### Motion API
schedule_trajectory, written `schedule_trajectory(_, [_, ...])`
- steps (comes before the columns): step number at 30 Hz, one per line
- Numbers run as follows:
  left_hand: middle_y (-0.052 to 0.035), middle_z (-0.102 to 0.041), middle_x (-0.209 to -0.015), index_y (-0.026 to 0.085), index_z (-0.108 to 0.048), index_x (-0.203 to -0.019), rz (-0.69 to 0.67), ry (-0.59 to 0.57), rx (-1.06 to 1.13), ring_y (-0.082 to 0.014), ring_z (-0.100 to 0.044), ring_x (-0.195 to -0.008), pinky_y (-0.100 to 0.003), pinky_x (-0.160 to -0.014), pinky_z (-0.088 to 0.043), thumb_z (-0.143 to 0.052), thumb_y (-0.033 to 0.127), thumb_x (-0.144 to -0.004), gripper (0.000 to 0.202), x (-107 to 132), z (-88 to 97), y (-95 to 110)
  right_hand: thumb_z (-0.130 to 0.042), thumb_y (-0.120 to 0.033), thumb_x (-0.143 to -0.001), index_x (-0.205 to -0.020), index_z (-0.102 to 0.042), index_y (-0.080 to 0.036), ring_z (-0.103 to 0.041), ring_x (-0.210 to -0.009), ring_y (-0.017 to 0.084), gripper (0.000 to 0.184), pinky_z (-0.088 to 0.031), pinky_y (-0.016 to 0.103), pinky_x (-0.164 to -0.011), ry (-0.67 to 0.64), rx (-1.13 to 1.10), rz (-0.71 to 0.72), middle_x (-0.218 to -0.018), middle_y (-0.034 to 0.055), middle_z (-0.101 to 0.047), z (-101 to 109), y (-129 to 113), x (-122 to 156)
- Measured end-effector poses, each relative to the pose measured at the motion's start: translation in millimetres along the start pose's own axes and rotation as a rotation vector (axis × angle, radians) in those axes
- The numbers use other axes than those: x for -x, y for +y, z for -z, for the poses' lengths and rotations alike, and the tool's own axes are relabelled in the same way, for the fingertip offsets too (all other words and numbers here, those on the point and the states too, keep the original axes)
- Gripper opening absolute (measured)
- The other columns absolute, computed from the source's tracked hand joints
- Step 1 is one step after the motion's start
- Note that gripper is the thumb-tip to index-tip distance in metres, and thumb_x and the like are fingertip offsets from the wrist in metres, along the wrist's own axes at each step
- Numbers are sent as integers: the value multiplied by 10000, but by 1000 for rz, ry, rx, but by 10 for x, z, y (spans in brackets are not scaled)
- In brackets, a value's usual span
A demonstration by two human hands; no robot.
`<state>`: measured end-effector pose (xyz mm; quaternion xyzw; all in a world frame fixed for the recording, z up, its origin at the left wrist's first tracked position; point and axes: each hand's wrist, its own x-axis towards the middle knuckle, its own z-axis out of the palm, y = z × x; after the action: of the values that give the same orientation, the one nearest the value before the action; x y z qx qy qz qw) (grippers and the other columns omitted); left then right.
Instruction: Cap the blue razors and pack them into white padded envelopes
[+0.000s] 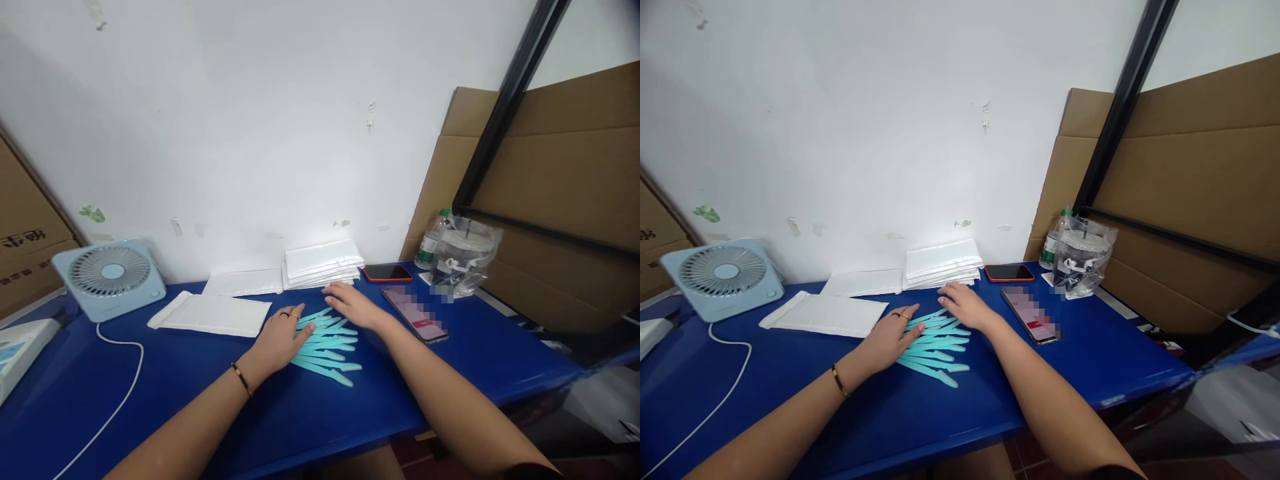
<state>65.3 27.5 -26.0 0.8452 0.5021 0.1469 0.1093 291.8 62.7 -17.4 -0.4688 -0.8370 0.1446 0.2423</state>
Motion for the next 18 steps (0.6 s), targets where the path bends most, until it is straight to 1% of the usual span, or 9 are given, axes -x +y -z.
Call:
schedule_trajectory(1, [-135,-553,-1224,155,-506,-1231,7,26,16,-254,-471,-1164,-368,-957,-355,-324,443,-892,481,-73,46,-23,-458,-355,-878,-1115,-624,-197,-528,-1065,206,330,-385,332,-926,-7,2,15,-1137,95,-601,49,59,-64])
schedule_trajectory(2, [-119,-609,-1111,162,-589,-1100,14,35,33,-235,-532,-1067,-338,-901,-390,-365,361,-879,372,-152,80,-51,-539,-301,-828,-1010,-671,-191,-574,-939,193,250,-429,304,-831,-26,8,14,-1020,81,-638,79,113,-124])
schedule_trajectory(4, [-74,-652,-916,180,-644,-886,29,-1,80,-192,-594,-879,-279,-762,-433,-451,261,-813,221,-303,106,-116,-635,-225,-738,-886,-703,-180,-586,-749,155,169,-441,253,-681,-92,-7,-3,-849,49,-656,79,200,-213])
schedule_trajectory(6, [-31,-654,-787,190,-646,-794,30,-50,115,-155,-601,-737,-232,-634,-429,-513,236,-756,146,-417,86,-180,-685,-218,-687,-843,-709,-174,-570,-668,129,164,-419,221,-609,-119,-50,-16,-775,28,-648,19,254,-256])
schedule_trajectory(8, [-7,-652,-728,195,-649,-776,14,-68,127,-134,-595,-666,-210,-567,-410,-544,256,-737,127,-480,50,-236,-707,-250,-670,-812,-711,-171,-561,-645,115,163,-404,203,-582,-111,-100,-13,-751,19,-641,-55,287,-261])
schedule_trajectory(11, [-4,-658,-726,200,-652,-765,-10,-42,115,-139,-593,-670,-217,-575,-404,-552,275,-746,126,-506,18,-305,-709,-274,-670,-772,-710,-167,-552,-623,109,149,-387,196,-556,-108,-129,-22,-721,15,-640,-98,341,-232])
schedule_trajectory(14, [-16,-662,-753,204,-650,-747,-23,4,81,-162,-594,-722,-245,-642,-409,-542,256,-760,120,-504,23,-356,-703,-268,-676,-758,-707,-163,-556,-614,112,133,-382,199,-553,-96,-111,-72,-687,16,-646,-40,425,-181])
schedule_trajectory(16, [-22,-661,-778,208,-651,-755,-29,36,56,-174,-592,-756,-261,-680,-408,-532,254,-775,128,-498,34,-378,-710,-279,-671,-770,-704,-161,-560,-619,116,154,-387,204,-563,-59,-93,-103,-691,20,-648,19,474,-142])
schedule_trajectory(18, [-24,-659,-825,216,-655,-811,-37,84,37,-178,-589,-785,-265,-692,-409,-542,273,-778,131,-483,48,-387,-729,-311,-653,-791,-701,-163,-556,-634,120,204,-394,212,-579,1,-77,-84,-729,26,-645,61,481,-107])
